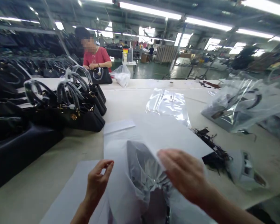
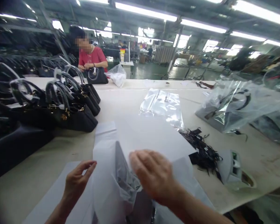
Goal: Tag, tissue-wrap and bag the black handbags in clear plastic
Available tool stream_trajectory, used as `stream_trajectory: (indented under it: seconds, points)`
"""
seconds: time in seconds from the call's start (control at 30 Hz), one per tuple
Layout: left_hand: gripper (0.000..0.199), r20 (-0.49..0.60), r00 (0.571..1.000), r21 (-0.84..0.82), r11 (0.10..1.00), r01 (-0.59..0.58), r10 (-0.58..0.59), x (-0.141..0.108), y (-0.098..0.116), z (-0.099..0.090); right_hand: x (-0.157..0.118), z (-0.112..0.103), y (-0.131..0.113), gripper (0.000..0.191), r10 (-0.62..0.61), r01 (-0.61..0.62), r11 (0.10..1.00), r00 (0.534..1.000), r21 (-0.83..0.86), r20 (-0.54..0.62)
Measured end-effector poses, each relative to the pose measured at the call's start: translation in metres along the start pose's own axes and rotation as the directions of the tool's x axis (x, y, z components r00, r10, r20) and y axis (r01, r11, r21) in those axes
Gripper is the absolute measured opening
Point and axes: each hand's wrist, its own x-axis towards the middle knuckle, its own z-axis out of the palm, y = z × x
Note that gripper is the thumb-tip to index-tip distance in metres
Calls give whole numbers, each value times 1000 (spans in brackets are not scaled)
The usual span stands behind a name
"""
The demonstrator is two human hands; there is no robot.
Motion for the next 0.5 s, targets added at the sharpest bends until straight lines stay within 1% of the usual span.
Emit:
stream_trajectory:
  seconds: [0.03, 0.07, 0.1, 0.13, 0.17, 0.2, 0.23, 0.27, 0.33, 0.37, 0.43, 0.47, 0.5]
  points:
    - [32, -38, 999, 43, 999, 22, -20, 9, 1, 0, -14, 26, -13, 29, 7, -9, 1000, 998, 27, 60]
    - [34, -63, 998, 77, 997, 28, -23, 18, 3, 0, -30, 54, -26, 25, 40, -45, 998, 992, 36, 120]
    - [34, -65, 998, 104, 995, 6, 1, 27, 8, 3, -45, 79, -37, 22, 76, -85, 996, 978, 36, 196]
    - [34, -35, 998, 126, 991, -49, 54, 36, 13, 8, -59, 102, -47, 19, 106, -116, 993, 960, 25, 259]
    - [34, 29, 992, 143, 981, -129, 126, 45, 20, 16, -71, 121, -55, 17, 117, -128, 992, 949, 21, 293]
    - [34, 123, 971, 155, 963, -223, 205, 53, 27, 27, -80, 134, -61, 15, 119, -133, 991, 944, 26, 308]
    - [36, 233, 932, 161, 935, -317, 276, 60, 35, 42, -87, 143, -65, 15, 113, -132, 990, 943, 41, 312]
    - [43, 347, 880, 165, 902, -399, 325, 66, 42, 59, -90, 149, -67, 16, 104, -130, 990, 946, 64, 306]
    - [67, 549, 757, 165, 841, -515, 355, 76, 54, 99, -92, 153, -66, 23, 89, -123, 987, 956, 106, 281]
    - [80, 629, 695, 160, 818, -553, 347, 79, 58, 120, -91, 154, -66, 26, 80, -114, 987, 961, 116, 263]
    - [103, 753, 586, 148, 790, -596, 301, 82, 64, 157, -91, 161, -66, 28, 49, -85, 987, 966, 134, 253]
    - [110, 797, 541, 145, 786, -600, 267, 82, 65, 172, -92, 166, -67, 27, 34, -74, 987, 963, 143, 266]
    - [114, 829, 509, 146, 790, -596, 231, 81, 66, 183, -94, 173, -70, 25, 22, -67, 986, 960, 153, 278]
